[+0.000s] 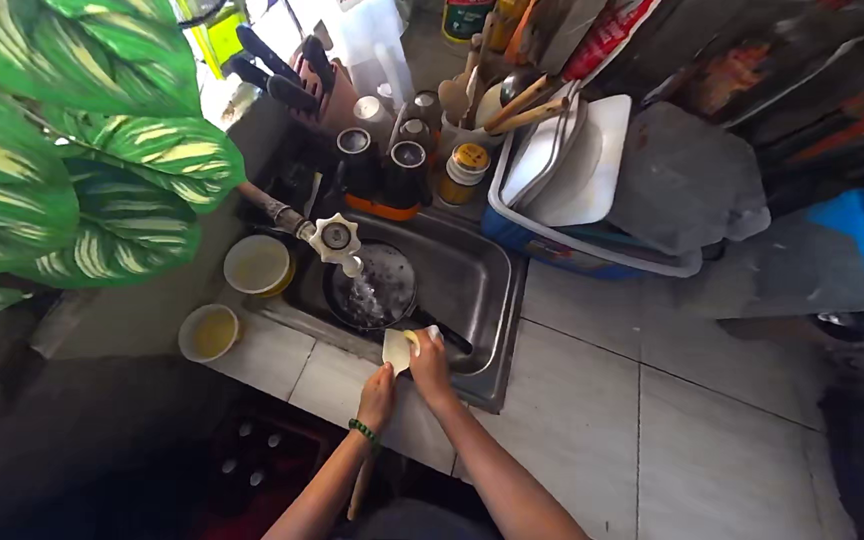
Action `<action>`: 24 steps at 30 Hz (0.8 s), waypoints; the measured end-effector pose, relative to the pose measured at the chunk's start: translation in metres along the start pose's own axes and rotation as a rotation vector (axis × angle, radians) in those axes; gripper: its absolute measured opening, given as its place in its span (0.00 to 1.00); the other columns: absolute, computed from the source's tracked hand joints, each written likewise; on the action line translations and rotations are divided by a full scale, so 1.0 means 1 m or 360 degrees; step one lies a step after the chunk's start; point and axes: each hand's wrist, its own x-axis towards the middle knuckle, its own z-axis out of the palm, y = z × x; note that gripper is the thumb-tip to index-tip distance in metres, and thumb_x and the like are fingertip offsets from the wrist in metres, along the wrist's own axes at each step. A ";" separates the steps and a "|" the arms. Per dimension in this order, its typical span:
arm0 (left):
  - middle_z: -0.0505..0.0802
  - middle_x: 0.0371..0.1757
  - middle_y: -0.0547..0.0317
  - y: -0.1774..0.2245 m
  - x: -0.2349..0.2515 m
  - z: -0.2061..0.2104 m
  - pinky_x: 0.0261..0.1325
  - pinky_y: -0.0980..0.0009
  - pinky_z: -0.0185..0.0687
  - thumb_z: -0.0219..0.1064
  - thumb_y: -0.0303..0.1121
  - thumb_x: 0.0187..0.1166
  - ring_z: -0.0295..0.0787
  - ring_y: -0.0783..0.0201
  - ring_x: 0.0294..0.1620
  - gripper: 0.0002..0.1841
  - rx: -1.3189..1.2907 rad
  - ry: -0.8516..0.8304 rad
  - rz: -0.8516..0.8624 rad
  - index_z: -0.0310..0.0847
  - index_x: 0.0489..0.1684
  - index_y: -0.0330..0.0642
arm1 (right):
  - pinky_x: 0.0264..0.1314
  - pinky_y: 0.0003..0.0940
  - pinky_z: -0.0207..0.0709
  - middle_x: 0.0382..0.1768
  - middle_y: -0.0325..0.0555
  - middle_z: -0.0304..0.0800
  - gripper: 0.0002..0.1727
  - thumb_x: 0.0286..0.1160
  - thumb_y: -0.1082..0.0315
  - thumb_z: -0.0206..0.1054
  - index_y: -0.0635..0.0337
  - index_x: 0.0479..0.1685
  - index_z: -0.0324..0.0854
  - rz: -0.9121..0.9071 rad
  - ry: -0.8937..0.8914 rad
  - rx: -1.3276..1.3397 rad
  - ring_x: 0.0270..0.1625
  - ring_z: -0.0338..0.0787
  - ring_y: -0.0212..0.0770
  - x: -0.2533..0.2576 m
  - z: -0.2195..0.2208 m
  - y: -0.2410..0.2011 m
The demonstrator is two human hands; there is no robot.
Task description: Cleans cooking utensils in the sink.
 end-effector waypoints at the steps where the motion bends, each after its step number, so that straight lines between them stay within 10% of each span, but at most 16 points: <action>1: 0.73 0.20 0.60 -0.003 -0.001 0.001 0.22 0.67 0.67 0.41 0.43 0.96 0.66 0.66 0.16 0.26 0.0058 -0.0002 0.0024 0.79 0.38 0.33 | 0.78 0.50 0.75 0.63 0.71 0.86 0.15 0.83 0.74 0.61 0.73 0.61 0.85 -0.0006 0.0006 0.0004 0.70 0.86 0.62 -0.005 -0.001 0.003; 12: 0.86 0.41 0.37 0.011 0.005 -0.003 0.51 0.46 0.76 0.37 0.43 0.97 0.82 0.46 0.42 0.29 0.0352 0.0032 0.0057 0.82 0.52 0.25 | 0.74 0.53 0.76 0.58 0.70 0.88 0.15 0.83 0.69 0.64 0.73 0.57 0.87 0.0103 0.0119 -0.0044 0.65 0.88 0.63 0.003 -0.030 0.013; 24: 0.88 0.47 0.33 0.016 0.002 -0.004 0.58 0.43 0.76 0.36 0.43 0.98 0.85 0.42 0.48 0.30 0.0498 -0.0055 0.0038 0.81 0.57 0.25 | 0.79 0.51 0.72 0.62 0.69 0.87 0.16 0.84 0.70 0.62 0.73 0.60 0.85 -0.0003 -0.0445 -0.0273 0.71 0.85 0.61 -0.002 -0.015 -0.010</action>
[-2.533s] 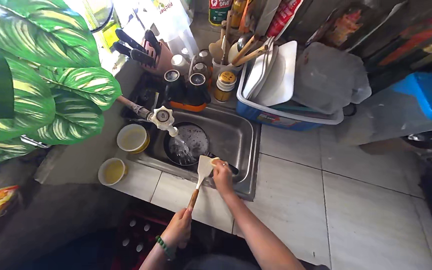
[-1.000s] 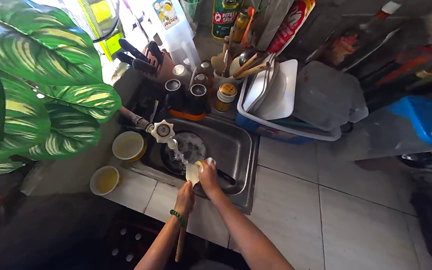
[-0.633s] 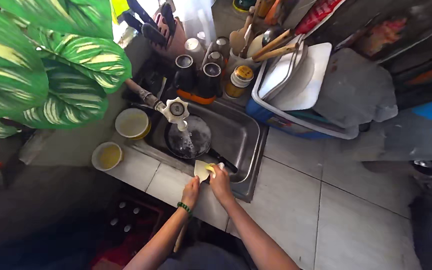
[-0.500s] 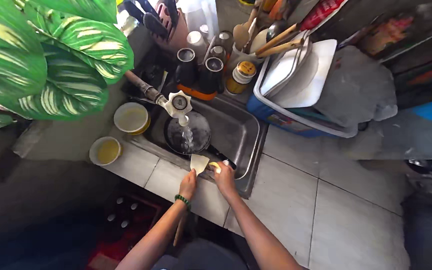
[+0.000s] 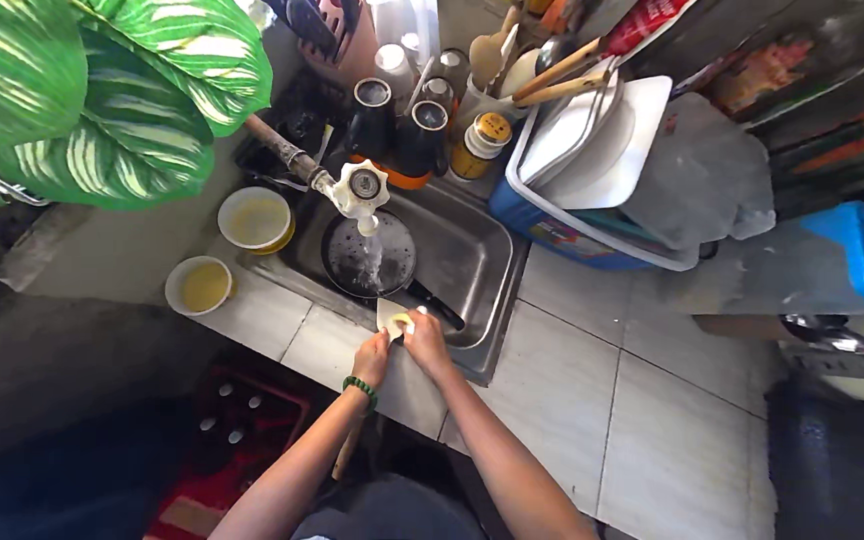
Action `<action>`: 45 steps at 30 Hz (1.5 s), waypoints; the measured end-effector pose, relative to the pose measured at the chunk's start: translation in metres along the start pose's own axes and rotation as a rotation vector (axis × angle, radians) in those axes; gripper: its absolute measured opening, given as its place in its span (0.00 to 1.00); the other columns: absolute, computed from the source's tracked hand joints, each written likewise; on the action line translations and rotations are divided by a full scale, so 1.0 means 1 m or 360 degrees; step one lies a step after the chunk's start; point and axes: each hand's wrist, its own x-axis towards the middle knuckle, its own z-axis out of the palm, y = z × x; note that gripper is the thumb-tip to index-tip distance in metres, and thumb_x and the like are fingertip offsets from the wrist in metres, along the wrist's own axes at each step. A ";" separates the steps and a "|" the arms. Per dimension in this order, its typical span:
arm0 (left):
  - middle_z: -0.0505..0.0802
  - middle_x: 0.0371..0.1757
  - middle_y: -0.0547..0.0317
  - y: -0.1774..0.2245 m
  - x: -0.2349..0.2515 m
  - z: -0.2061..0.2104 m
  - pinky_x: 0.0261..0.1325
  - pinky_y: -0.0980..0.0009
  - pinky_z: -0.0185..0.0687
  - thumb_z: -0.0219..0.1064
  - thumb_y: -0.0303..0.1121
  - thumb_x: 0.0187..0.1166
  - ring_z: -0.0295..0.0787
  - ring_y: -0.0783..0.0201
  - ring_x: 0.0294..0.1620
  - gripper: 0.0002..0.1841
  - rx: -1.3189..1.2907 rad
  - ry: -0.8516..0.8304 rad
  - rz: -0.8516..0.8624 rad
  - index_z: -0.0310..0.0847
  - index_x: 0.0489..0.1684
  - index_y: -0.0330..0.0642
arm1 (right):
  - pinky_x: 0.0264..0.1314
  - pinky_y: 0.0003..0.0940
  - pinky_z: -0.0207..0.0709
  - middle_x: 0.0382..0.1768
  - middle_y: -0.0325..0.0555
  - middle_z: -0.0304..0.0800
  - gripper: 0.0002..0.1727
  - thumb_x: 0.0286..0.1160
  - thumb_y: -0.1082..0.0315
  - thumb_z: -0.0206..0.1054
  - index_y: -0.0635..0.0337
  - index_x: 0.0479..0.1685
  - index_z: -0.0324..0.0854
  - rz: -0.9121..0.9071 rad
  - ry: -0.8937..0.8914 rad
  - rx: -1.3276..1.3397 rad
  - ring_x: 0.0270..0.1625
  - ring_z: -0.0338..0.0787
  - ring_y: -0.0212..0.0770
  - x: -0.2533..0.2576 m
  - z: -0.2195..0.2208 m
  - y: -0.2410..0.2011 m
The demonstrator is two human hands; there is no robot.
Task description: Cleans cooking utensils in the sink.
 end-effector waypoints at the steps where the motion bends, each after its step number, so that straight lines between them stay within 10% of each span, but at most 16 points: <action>1: 0.87 0.46 0.34 0.000 0.000 0.000 0.57 0.44 0.76 0.36 0.43 0.98 0.84 0.43 0.47 0.30 0.0002 -0.0007 -0.0002 0.81 0.56 0.25 | 0.80 0.51 0.71 0.63 0.69 0.86 0.17 0.85 0.68 0.62 0.73 0.61 0.85 0.0032 0.0007 -0.0010 0.72 0.84 0.61 0.009 -0.001 0.002; 22: 0.87 0.58 0.27 0.002 0.004 -0.007 0.69 0.40 0.71 0.36 0.43 0.98 0.84 0.37 0.63 0.31 0.0069 -0.0136 0.0049 0.80 0.62 0.23 | 0.82 0.53 0.69 0.68 0.69 0.83 0.18 0.83 0.70 0.62 0.71 0.65 0.83 0.0011 -0.0078 -0.0156 0.76 0.80 0.62 0.016 0.001 -0.008; 45: 0.88 0.54 0.29 0.004 0.005 -0.010 0.65 0.41 0.73 0.36 0.44 0.98 0.85 0.38 0.58 0.31 0.0112 -0.0147 0.0046 0.82 0.57 0.24 | 0.84 0.53 0.66 0.69 0.69 0.82 0.18 0.85 0.69 0.61 0.70 0.66 0.84 -0.0093 -0.0126 -0.0260 0.78 0.78 0.63 0.054 0.005 -0.014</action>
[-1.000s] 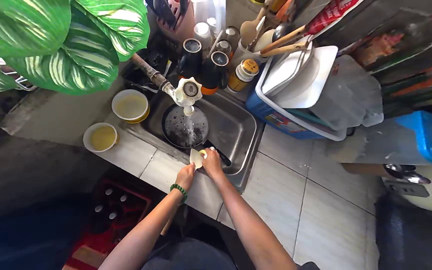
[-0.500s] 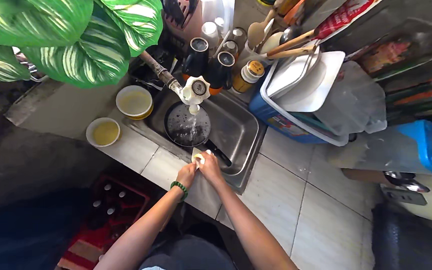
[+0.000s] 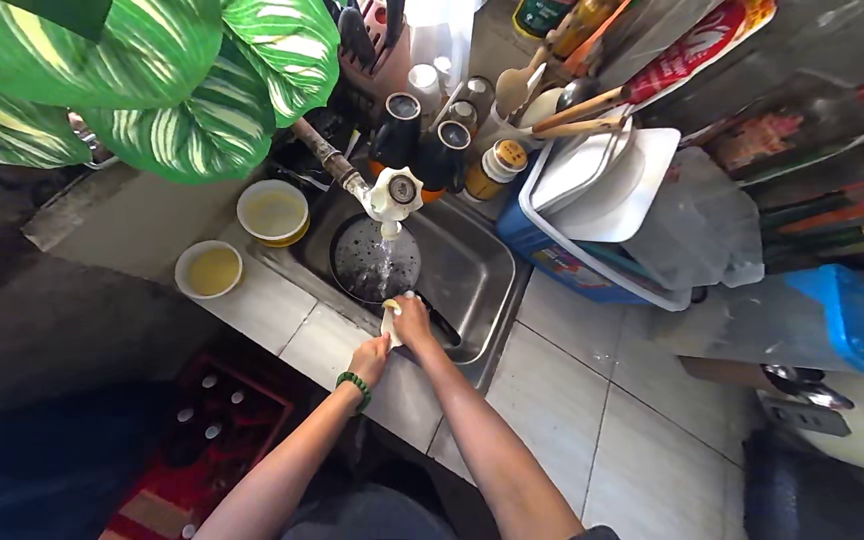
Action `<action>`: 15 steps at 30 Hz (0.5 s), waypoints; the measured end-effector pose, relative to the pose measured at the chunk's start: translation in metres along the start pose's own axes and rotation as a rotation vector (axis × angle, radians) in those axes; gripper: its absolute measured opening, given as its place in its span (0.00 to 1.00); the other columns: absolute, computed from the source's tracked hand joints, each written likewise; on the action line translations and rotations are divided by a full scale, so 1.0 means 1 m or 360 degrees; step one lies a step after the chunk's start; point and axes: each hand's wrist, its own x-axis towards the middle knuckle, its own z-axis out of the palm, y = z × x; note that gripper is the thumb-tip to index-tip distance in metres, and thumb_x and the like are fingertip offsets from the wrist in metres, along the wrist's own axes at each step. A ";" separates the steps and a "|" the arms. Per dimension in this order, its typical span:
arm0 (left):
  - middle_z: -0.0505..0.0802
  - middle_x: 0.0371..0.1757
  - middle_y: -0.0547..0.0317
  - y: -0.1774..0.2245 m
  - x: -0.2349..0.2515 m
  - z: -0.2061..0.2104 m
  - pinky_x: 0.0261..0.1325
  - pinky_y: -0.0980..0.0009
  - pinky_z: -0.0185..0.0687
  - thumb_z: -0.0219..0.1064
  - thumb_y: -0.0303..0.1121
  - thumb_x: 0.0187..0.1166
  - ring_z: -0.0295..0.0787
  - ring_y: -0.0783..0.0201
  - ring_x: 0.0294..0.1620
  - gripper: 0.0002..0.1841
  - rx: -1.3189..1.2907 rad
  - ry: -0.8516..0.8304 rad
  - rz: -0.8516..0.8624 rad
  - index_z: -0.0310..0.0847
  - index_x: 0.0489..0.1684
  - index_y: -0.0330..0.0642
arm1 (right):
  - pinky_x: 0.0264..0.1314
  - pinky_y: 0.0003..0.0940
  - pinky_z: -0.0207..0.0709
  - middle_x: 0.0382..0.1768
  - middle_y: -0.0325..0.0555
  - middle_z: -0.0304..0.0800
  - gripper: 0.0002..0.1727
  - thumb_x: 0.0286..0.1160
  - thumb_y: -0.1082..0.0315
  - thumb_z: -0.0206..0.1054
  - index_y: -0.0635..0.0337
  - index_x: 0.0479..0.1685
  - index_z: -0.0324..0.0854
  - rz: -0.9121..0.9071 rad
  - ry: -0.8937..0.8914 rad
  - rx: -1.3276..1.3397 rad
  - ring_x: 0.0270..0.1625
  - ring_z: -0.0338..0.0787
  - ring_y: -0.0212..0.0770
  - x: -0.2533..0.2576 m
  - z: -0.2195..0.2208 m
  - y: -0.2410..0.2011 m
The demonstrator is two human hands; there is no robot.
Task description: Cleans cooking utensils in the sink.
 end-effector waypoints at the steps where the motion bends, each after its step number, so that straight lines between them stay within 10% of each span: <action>1: 0.88 0.52 0.30 -0.001 0.000 0.000 0.63 0.42 0.74 0.36 0.44 0.98 0.85 0.39 0.55 0.31 -0.0003 0.0004 -0.0001 0.82 0.56 0.25 | 0.84 0.53 0.67 0.70 0.69 0.82 0.18 0.84 0.70 0.61 0.70 0.67 0.84 -0.0020 0.0020 0.0000 0.78 0.78 0.63 -0.003 0.003 0.000; 7: 0.87 0.60 0.26 0.001 -0.004 -0.002 0.72 0.40 0.71 0.36 0.42 0.98 0.84 0.35 0.65 0.31 -0.0007 -0.0034 0.0020 0.80 0.63 0.22 | 0.80 0.54 0.71 0.62 0.69 0.88 0.18 0.75 0.76 0.64 0.69 0.63 0.87 -0.0326 0.0128 0.0083 0.70 0.85 0.64 -0.031 0.006 0.003; 15: 0.88 0.52 0.29 -0.001 -0.003 -0.001 0.63 0.42 0.74 0.36 0.43 0.98 0.85 0.38 0.55 0.31 -0.0024 0.0004 0.0027 0.81 0.57 0.23 | 0.78 0.53 0.73 0.61 0.67 0.89 0.17 0.75 0.77 0.64 0.68 0.61 0.88 -0.0286 0.0207 0.0172 0.69 0.86 0.62 -0.054 0.014 0.011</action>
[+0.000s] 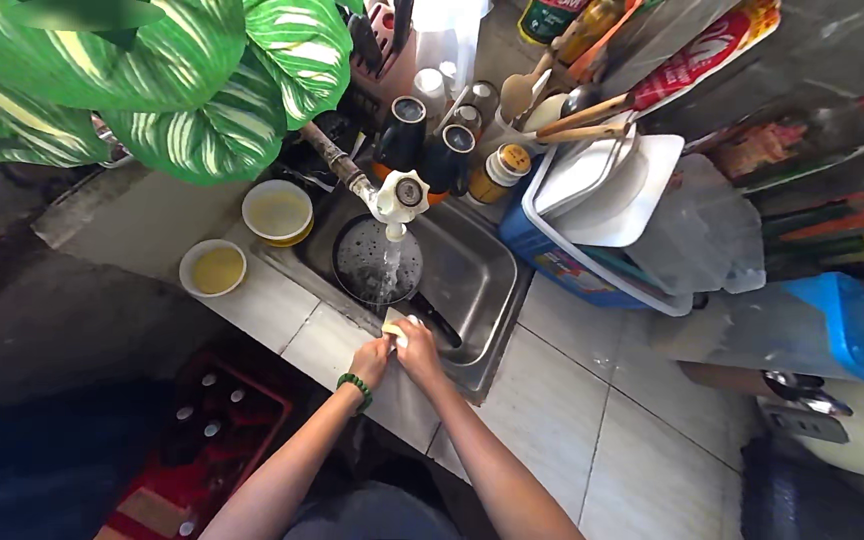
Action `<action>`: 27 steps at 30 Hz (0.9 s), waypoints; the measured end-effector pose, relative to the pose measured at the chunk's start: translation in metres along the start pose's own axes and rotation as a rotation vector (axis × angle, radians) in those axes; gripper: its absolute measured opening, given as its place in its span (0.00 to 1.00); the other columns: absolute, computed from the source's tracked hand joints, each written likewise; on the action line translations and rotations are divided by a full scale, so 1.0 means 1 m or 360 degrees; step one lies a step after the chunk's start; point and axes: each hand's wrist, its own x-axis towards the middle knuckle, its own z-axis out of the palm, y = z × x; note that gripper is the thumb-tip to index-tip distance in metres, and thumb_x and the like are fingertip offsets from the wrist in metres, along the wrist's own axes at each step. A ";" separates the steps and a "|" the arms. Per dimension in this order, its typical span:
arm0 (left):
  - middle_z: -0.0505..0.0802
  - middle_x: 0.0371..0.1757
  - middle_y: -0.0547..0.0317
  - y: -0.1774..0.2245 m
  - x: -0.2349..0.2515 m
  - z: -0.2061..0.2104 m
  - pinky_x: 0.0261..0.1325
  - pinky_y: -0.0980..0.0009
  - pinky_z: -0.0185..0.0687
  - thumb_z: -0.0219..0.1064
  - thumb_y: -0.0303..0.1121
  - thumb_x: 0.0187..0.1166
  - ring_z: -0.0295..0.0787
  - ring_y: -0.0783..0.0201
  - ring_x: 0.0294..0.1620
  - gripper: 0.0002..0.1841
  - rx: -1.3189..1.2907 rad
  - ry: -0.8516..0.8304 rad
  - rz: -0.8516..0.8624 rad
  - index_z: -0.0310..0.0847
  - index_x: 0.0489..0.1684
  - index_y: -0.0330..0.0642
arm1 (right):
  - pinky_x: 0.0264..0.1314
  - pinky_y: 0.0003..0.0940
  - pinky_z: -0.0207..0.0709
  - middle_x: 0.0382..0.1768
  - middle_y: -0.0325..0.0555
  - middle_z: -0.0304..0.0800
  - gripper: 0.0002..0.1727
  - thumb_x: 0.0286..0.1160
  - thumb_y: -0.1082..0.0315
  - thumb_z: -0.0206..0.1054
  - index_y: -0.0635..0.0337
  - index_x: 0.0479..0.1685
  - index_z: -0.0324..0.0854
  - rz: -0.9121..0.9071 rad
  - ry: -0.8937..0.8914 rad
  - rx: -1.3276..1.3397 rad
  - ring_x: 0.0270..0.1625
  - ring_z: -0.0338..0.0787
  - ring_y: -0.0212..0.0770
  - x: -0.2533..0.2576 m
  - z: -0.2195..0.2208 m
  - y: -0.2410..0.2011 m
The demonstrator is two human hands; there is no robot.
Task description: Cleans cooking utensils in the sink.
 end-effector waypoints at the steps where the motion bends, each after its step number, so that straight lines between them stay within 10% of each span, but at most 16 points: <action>1: 0.88 0.53 0.28 0.002 -0.001 -0.001 0.65 0.42 0.73 0.35 0.43 0.98 0.85 0.38 0.57 0.31 0.0009 -0.0015 -0.0005 0.81 0.58 0.23 | 0.78 0.53 0.73 0.60 0.67 0.90 0.17 0.74 0.79 0.63 0.69 0.60 0.88 0.0005 0.0034 0.0016 0.68 0.87 0.63 -0.007 -0.002 0.003; 18: 0.87 0.50 0.31 0.003 0.001 0.002 0.60 0.43 0.75 0.34 0.45 0.98 0.85 0.41 0.51 0.32 0.0074 -0.0001 -0.0041 0.81 0.58 0.25 | 0.81 0.55 0.69 0.69 0.69 0.83 0.19 0.82 0.72 0.62 0.70 0.68 0.82 0.0433 -0.0097 -0.0094 0.76 0.80 0.63 0.012 -0.015 0.014; 24: 0.87 0.59 0.24 -0.003 0.000 0.004 0.70 0.38 0.72 0.37 0.43 0.98 0.84 0.33 0.63 0.31 0.0113 0.0082 -0.0020 0.80 0.63 0.21 | 0.82 0.53 0.70 0.67 0.69 0.84 0.18 0.80 0.74 0.62 0.71 0.66 0.83 0.0320 -0.0049 0.0116 0.74 0.82 0.62 -0.014 -0.005 0.001; 27: 0.88 0.49 0.24 -0.007 -0.005 0.011 0.61 0.38 0.76 0.40 0.43 0.97 0.86 0.35 0.52 0.31 0.0104 0.0207 0.0071 0.81 0.57 0.18 | 0.81 0.56 0.70 0.68 0.70 0.83 0.18 0.76 0.74 0.68 0.72 0.64 0.84 0.0406 0.0060 0.0278 0.76 0.80 0.65 -0.001 -0.002 0.017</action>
